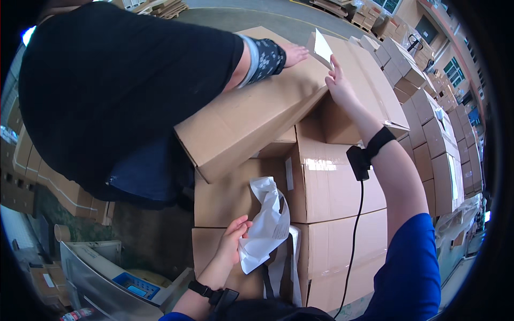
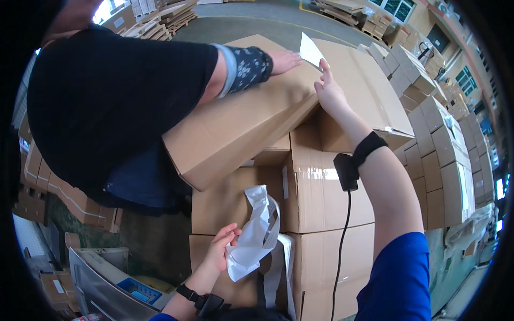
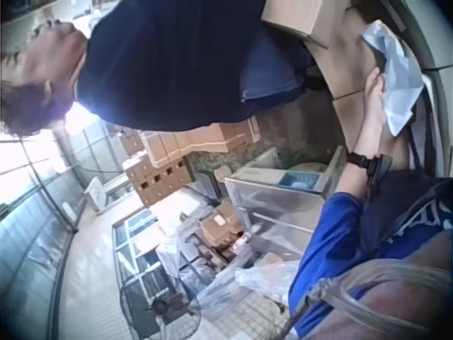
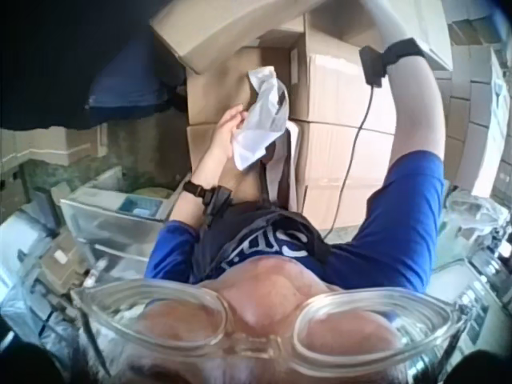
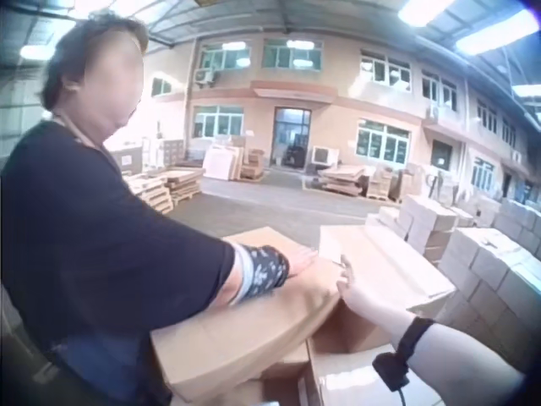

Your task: Apply adhesive labels to cardboard boxes and organize them on pallets.

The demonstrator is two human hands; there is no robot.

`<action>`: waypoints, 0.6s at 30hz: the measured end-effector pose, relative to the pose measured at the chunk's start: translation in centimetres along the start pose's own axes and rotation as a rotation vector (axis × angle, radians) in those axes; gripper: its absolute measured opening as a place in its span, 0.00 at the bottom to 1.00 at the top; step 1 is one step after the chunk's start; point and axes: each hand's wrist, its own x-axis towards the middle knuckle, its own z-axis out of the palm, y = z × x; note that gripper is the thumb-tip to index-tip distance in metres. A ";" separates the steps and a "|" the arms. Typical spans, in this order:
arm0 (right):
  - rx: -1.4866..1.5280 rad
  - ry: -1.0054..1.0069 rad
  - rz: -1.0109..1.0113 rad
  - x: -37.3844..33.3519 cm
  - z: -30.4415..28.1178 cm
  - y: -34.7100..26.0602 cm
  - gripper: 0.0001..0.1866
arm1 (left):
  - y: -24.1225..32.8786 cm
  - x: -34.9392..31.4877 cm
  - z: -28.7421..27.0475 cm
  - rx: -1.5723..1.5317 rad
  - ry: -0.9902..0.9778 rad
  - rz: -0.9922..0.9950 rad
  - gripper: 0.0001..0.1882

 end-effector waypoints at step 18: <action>-0.100 0.044 0.112 -4.0 1.0 -1.6 0.32 | 0.4 0.2 -1.8 -0.010 0.009 0.037 0.23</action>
